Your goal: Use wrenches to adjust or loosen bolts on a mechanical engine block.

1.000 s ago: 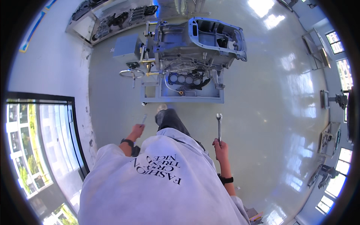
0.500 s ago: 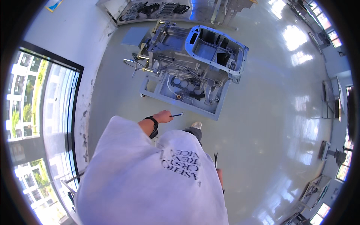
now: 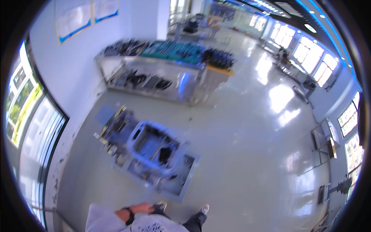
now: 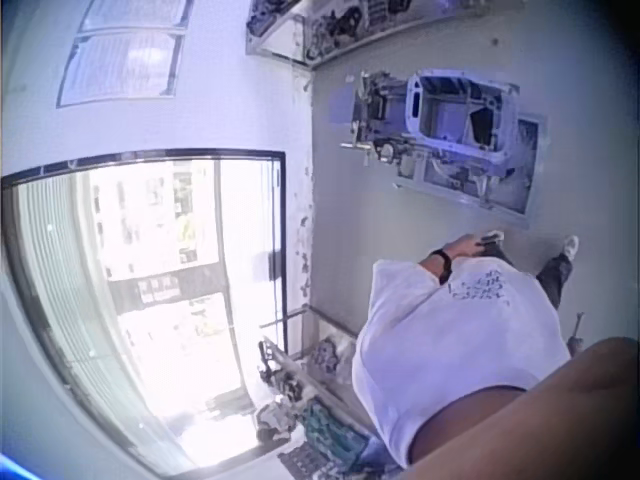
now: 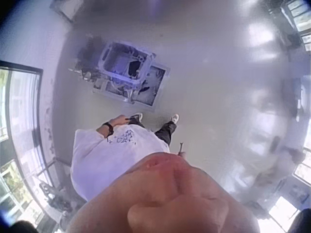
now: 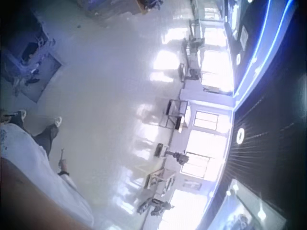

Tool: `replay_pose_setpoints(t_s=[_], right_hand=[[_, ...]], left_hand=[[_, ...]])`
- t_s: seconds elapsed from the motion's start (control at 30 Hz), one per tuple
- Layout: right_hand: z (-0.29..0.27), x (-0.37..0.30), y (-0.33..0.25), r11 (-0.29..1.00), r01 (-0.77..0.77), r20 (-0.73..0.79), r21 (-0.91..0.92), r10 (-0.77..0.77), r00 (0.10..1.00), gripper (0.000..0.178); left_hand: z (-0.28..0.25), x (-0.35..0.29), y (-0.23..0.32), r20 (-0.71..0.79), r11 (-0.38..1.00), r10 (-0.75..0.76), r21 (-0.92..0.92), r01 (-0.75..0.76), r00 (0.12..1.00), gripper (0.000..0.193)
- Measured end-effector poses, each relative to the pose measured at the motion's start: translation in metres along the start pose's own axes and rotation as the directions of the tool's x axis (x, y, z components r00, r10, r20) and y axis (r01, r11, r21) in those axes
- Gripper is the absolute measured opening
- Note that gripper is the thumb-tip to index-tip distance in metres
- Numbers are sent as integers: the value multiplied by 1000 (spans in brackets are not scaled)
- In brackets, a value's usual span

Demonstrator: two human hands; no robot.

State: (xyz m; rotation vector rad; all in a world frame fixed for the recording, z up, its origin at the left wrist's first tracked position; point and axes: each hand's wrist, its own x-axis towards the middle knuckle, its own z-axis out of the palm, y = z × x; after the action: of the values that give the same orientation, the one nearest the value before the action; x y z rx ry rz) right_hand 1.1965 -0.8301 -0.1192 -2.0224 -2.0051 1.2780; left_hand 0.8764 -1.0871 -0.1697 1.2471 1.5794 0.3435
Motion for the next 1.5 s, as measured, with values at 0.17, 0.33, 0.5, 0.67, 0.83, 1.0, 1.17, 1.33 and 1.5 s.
replay_pose_setpoints(t_s=[0.17, 0.33, 0.5, 0.67, 0.83, 1.0, 1.17, 1.33, 1.5], right_hand=[[-99, 78, 137, 987, -158, 38, 39, 156, 987, 30], [-178, 192, 32, 995, -45, 141, 87, 32, 989, 32], [-151, 293, -42, 997, 53, 405, -54, -26, 914, 26], [-166, 379, -112, 932, 329, 591, -153, -180, 786, 26], [-199, 442, -235, 933, 356, 565, 49, -319, 761, 26], [-268, 483, -365, 831, 495, 540, 253, -546, 641, 30], [-260, 582, -456, 795, 559, 346, 233, -605, 717, 29], [-205, 667, -602, 638, 763, 328, 103, -746, 580, 29], [-153, 712, -765, 714, 574, 420, 402, -700, 577, 18]], left_hand=[[64, -36, -48, 70, 940, -339, 51, 336, 938, 33], [64, 47, 64, -115, 614, -743, -510, 603, 660, 33], [84, 142, 101, -461, 995, -101, -45, 90, 882, 29], [130, 263, 74, -411, 894, -442, -270, 356, 797, 29], [-71, 319, 156, -421, 867, -496, -282, 410, 759, 31], [-247, 395, 224, -573, 869, -485, -399, 291, 661, 31], [-361, 447, 247, -529, 823, -533, -506, 258, 660, 30], [-386, 480, 183, -655, 766, -639, -496, 409, 403, 31], [-388, 447, 151, -308, 398, -909, -842, 365, 282, 30]])
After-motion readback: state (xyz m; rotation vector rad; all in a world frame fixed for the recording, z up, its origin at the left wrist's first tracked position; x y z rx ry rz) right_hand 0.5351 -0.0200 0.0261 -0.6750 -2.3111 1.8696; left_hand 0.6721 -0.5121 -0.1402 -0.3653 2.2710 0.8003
